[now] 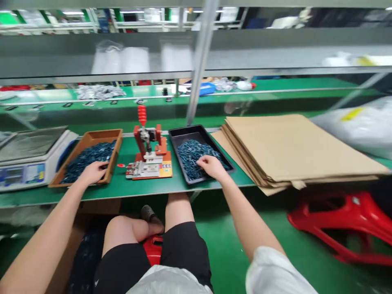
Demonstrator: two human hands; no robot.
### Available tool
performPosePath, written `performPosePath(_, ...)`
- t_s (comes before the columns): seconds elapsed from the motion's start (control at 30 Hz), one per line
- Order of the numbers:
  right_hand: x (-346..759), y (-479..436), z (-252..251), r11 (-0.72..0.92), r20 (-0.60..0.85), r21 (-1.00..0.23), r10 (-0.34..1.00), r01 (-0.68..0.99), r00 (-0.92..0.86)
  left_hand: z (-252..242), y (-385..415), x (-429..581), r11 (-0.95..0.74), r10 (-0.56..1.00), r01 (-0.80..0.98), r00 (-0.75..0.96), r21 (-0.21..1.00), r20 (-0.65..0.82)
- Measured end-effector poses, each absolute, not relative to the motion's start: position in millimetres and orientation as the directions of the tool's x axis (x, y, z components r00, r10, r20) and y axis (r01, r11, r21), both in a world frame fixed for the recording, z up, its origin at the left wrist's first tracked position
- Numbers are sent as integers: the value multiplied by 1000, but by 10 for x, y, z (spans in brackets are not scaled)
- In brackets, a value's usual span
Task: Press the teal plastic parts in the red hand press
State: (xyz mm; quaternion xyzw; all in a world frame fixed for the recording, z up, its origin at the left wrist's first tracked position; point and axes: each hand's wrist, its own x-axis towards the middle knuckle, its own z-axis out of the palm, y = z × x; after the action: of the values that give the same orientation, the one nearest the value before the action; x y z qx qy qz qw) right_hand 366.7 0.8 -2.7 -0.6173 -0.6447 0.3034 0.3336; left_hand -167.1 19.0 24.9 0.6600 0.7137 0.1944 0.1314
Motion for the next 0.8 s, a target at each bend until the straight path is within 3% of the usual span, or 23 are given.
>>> performPosePath(0.17, 3752, 25, 89, -31, -15, -970, 997, 241, 69, 139, 339, -1766, 211, 977, 894, -200, 395, -69)
performPosePath(0.33, 3462, -115, 129, 66, 85, -980, 991, 189, 99, 21, 347, -1829, 243, 961, 813, -274, 529, -21)
performPosePath(0.43, 2978, -313, 11, 116, 114, -979, 993, 167, -16, 48, 275, -1814, 203, 957, 827, -281, 524, 73)
performPosePath(0.53, 2540, -534, -128, 244, 208, -929, 966, 279, -154, 99, 200, -1775, 185, 952, 837, -283, 515, 117)
performPosePath(0.63, 2405, -647, -200, 386, 310, -803, 921, 455, -234, 114, 148, -1763, 194, 941, 824, -310, 532, 138)
performPosePath(0.8, 2629, -644, -232, 330, 335, -768, 937, 549, -95, 58, 138, -1843, 145, 907, 778, -352, 611, 232)
